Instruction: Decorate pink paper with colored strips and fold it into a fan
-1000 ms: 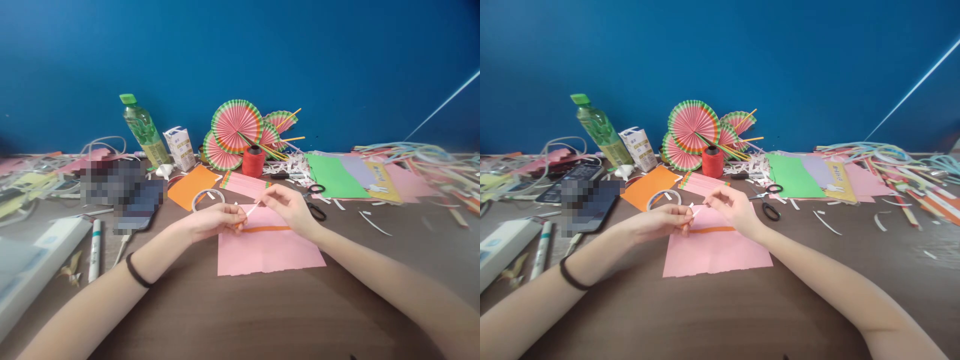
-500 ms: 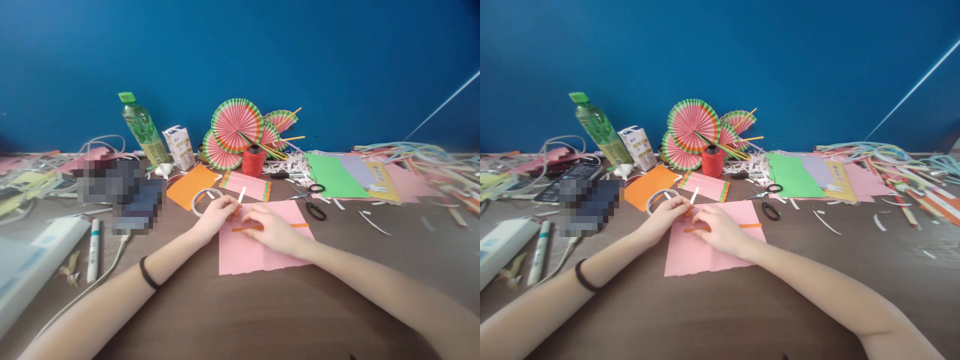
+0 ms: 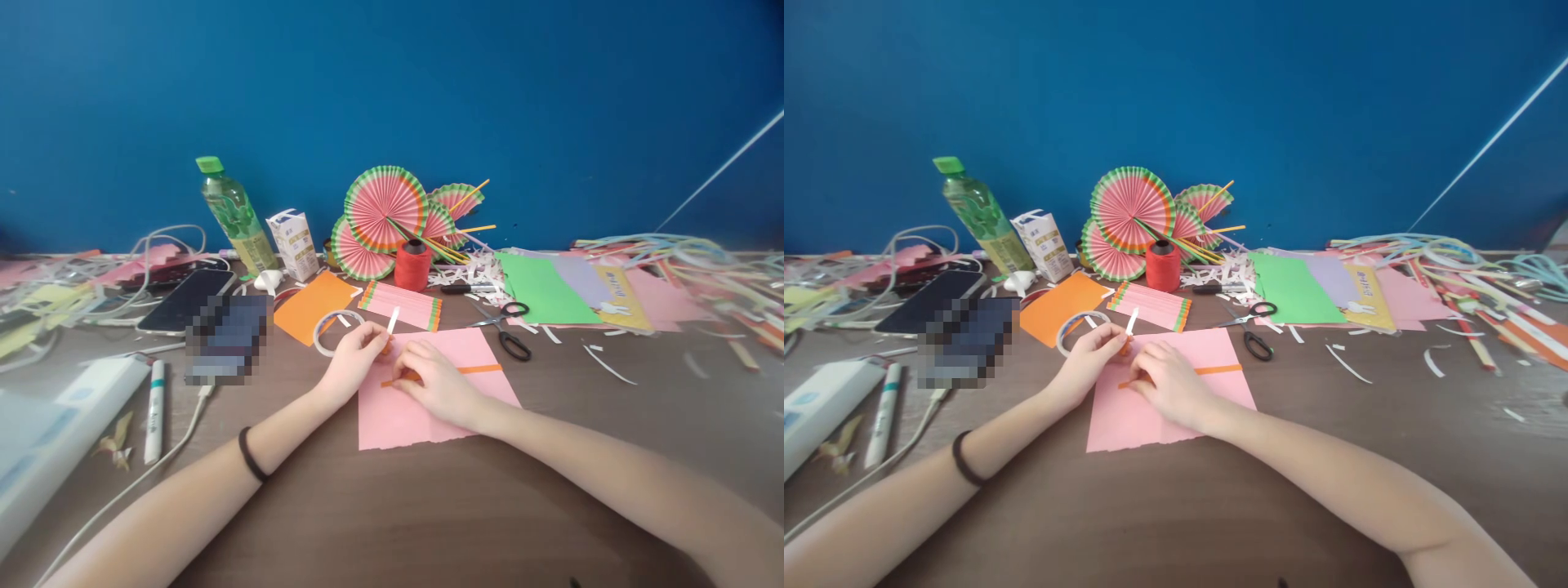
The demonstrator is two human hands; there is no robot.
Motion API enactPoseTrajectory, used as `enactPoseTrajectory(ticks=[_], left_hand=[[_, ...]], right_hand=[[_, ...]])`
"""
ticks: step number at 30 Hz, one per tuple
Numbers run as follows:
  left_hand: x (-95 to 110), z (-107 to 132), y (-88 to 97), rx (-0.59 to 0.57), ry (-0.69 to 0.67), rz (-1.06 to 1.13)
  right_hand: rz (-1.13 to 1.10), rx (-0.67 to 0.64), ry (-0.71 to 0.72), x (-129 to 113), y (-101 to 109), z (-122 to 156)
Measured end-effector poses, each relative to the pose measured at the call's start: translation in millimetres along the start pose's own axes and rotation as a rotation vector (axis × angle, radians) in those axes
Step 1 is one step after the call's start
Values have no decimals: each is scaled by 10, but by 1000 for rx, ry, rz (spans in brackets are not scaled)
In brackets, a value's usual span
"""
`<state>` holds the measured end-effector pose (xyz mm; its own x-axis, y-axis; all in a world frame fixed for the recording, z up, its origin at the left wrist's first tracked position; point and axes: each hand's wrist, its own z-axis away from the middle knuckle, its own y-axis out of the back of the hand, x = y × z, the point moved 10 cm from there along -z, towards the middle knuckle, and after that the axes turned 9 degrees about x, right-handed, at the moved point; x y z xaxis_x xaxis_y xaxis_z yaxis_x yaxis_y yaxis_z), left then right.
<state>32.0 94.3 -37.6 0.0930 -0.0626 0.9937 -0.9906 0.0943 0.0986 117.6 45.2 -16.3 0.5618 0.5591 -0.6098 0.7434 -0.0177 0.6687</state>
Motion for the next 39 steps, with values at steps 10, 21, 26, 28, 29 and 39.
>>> enactPoseTrajectory(ticks=[10,21,26,28,29,39], left_hand=[[20,0,17,10,-18,-41],[-42,-21,33,32,-17,-28],[-51,-26,27,28,-7,-15],[-52,-26,27,26,-7,-16],[-51,-26,26,24,-9,-20],[-30,-19,24,37,-17,-32]], right_hand=[[-38,26,-9,73,79,-13],[52,-53,-17,57,57,8],[35,-58,-14,63,37,16],[10,-39,-16,67,59,8],[-4,-27,-15,66,75,1],[8,-19,82,-43,79,-43]])
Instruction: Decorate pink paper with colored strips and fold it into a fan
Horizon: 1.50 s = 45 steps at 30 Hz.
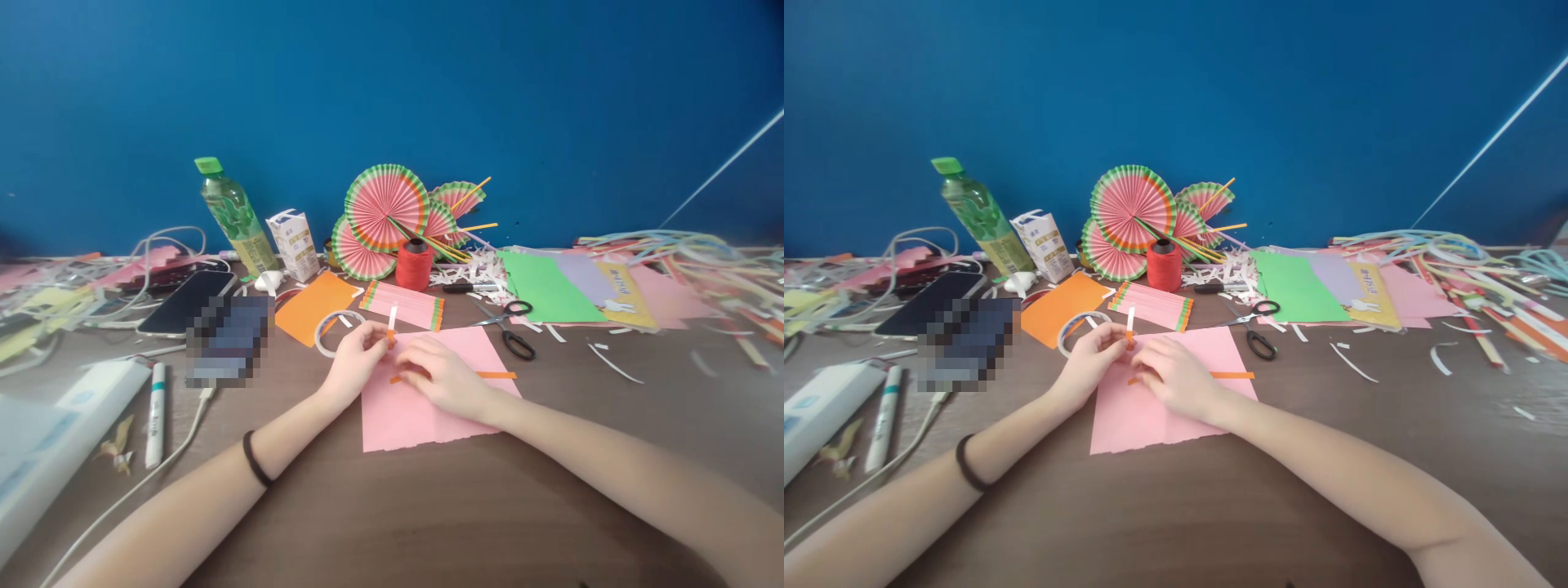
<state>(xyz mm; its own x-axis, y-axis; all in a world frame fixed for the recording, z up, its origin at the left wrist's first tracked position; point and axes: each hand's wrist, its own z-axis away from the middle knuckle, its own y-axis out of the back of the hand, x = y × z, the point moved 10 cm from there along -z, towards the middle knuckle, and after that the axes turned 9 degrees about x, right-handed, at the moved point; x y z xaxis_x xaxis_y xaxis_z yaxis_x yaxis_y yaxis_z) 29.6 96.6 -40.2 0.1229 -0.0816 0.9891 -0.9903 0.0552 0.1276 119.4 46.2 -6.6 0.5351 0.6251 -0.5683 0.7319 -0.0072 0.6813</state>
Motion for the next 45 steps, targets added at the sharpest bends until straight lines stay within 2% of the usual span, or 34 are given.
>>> enactPoseTrajectory(ticks=[5,12,21,26,32,37,41,45], left_hand=[[-4,2,4,11,8,30],[-18,3,-8,-8,7,14],[-25,1,0,-5,-3,1],[2,5,-11,-10,-9,10],[17,11,-11,-9,-16,-2],[6,3,-10,-5,0,-17],[4,-2,-1,4,5,-36],[40,9,6,8,-35,-150]], right_hand=[[-29,-70,6,-17,-94,-11],[-34,-81,-55,28,-119,-24],[-20,-90,-41,18,-140,20],[-105,-4,-46,1,-13,13],[-366,131,-245,187,95,2],[-478,259,-293,299,176,-15],[-629,261,-371,411,137,-2],[-541,265,-338,382,228,-1]])
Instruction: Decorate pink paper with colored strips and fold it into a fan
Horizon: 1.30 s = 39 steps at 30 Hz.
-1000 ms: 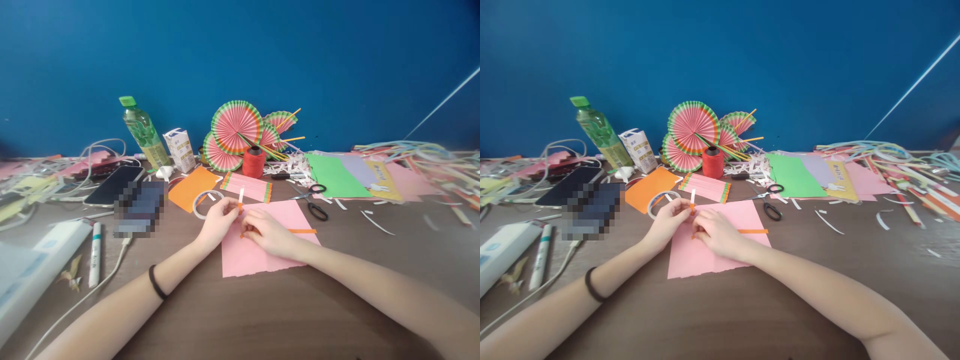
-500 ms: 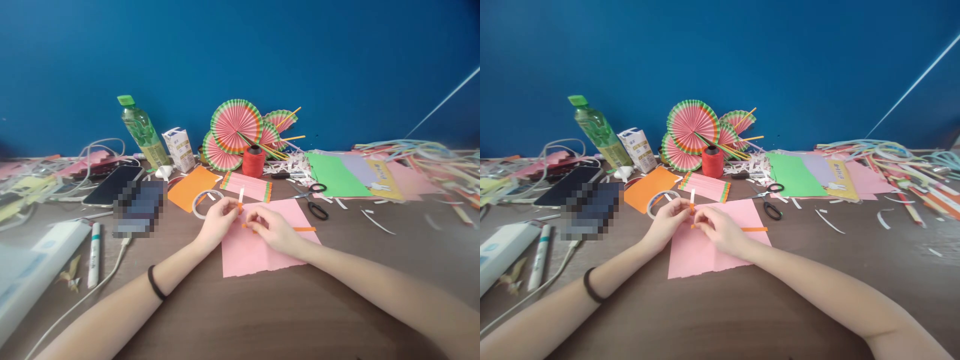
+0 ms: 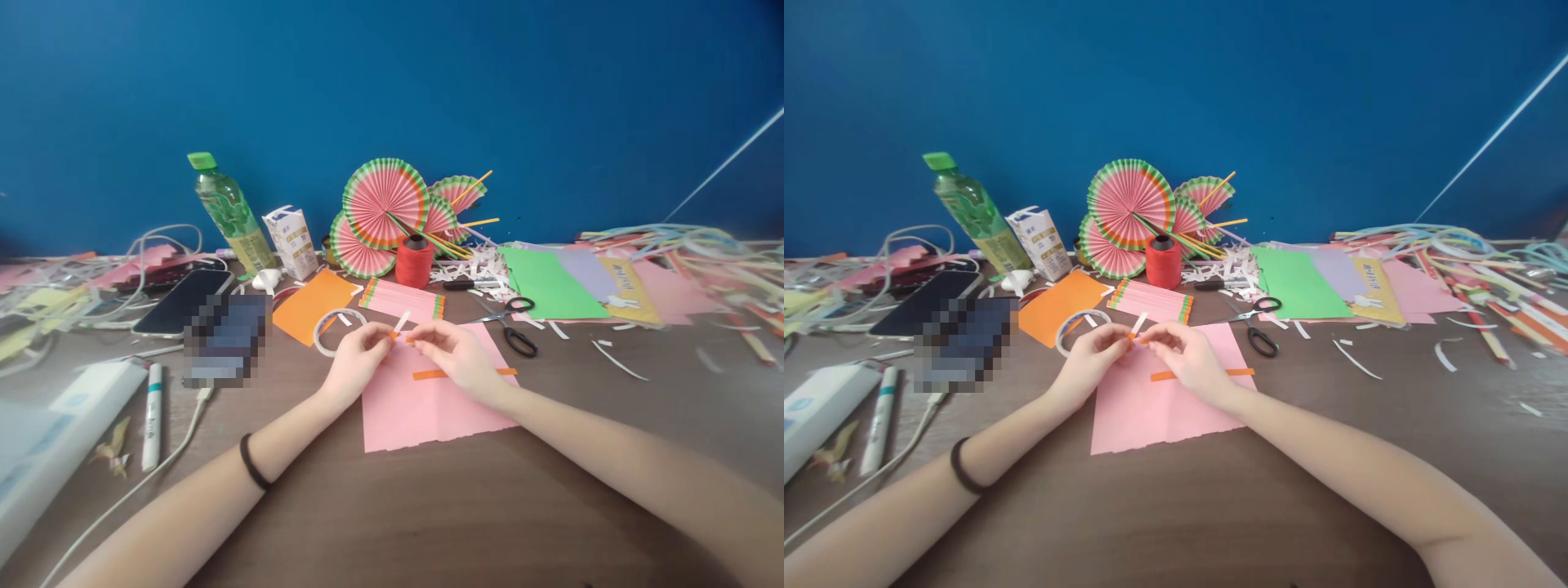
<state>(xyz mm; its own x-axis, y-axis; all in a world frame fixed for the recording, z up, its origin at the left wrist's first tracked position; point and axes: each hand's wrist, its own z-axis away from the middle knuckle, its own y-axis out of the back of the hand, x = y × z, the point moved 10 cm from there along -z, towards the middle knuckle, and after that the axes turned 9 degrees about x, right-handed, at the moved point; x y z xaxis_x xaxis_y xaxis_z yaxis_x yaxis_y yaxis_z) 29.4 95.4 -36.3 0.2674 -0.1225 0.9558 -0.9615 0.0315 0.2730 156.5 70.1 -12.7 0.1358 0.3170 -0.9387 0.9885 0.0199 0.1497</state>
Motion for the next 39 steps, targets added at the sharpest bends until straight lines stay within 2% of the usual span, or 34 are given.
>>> enactPoseTrajectory(ticks=[4,11,25,39], left_hand=[[84,14,32,32,-73,-129],[131,46,-42,-39,-100,-200],[80,65,-131,-156,-24,-219],[60,63,-138,-157,-21,-224]], right_hand=[[115,16,84,-118,47,9],[129,29,-9,30,52,-17],[128,11,-34,118,30,-12],[129,-3,-13,109,19,-13]])
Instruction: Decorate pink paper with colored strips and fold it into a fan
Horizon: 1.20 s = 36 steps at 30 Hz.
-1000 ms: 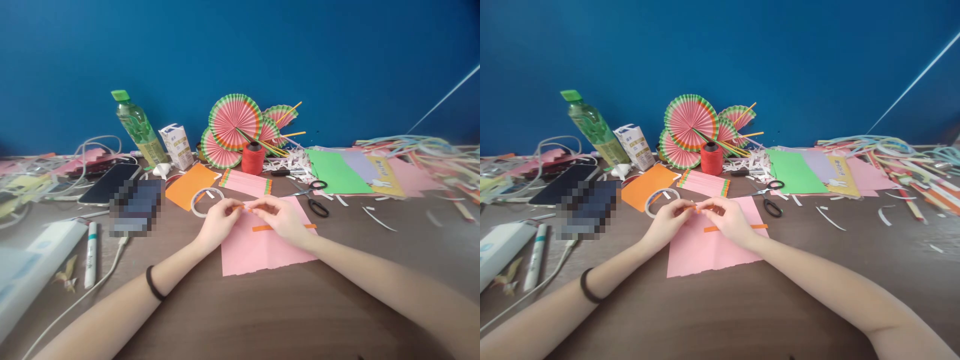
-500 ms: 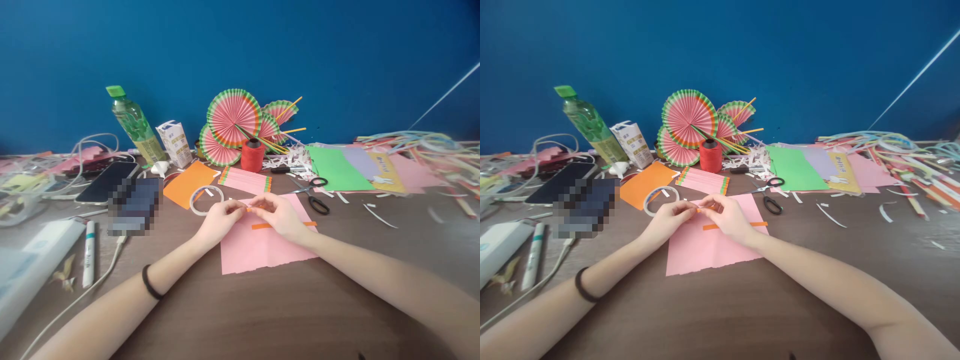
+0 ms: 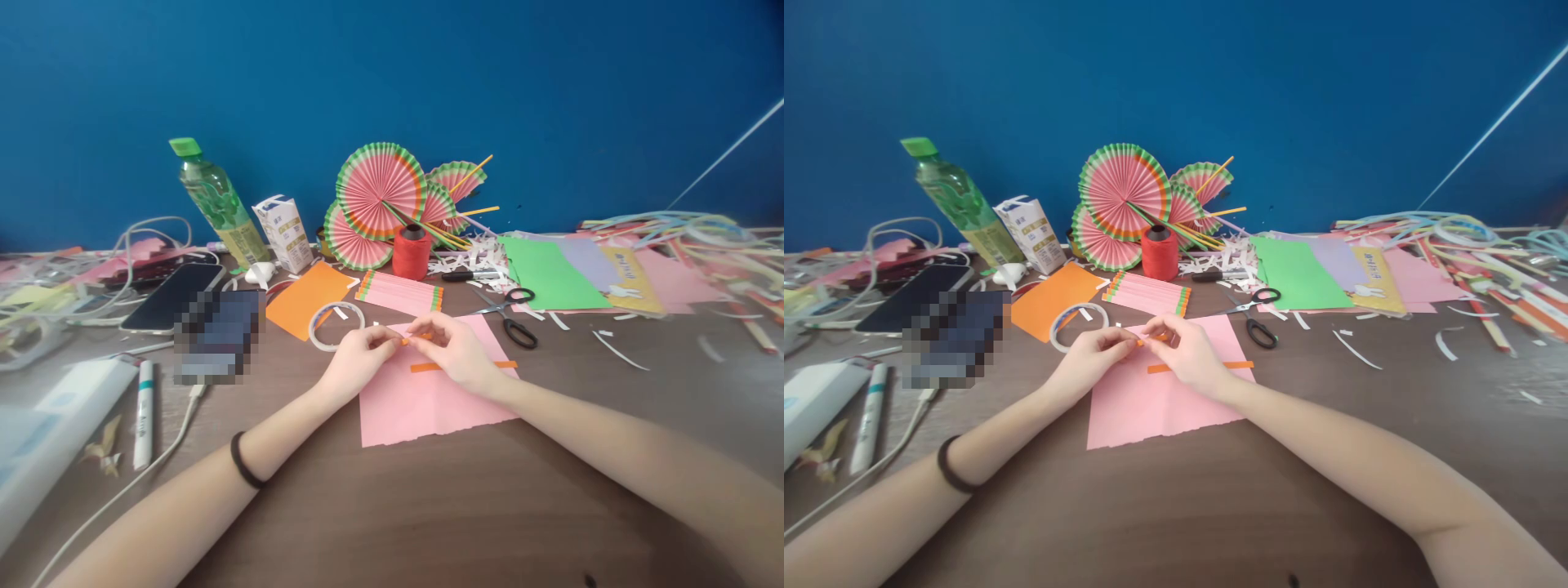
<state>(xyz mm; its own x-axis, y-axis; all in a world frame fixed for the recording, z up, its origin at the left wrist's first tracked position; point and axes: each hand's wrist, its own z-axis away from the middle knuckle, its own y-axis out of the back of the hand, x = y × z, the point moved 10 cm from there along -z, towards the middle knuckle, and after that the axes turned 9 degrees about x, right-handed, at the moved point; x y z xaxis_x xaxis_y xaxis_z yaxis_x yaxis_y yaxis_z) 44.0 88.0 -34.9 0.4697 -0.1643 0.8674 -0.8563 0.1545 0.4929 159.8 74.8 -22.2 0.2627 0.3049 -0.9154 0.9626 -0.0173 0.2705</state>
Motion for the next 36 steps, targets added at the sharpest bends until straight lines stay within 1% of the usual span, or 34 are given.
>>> enactPoseTrajectory(ticks=[6,16,22,36], left_hand=[[-17,-2,-15,-2,5,0],[-4,-3,-5,6,6,2],[1,2,-2,8,18,1],[48,26,-1,8,-6,-25]], right_hand=[[5,2,15,-34,2,0],[20,-18,13,3,-18,-1],[32,-6,20,-12,-6,-2],[10,-25,-12,1,-34,10]])
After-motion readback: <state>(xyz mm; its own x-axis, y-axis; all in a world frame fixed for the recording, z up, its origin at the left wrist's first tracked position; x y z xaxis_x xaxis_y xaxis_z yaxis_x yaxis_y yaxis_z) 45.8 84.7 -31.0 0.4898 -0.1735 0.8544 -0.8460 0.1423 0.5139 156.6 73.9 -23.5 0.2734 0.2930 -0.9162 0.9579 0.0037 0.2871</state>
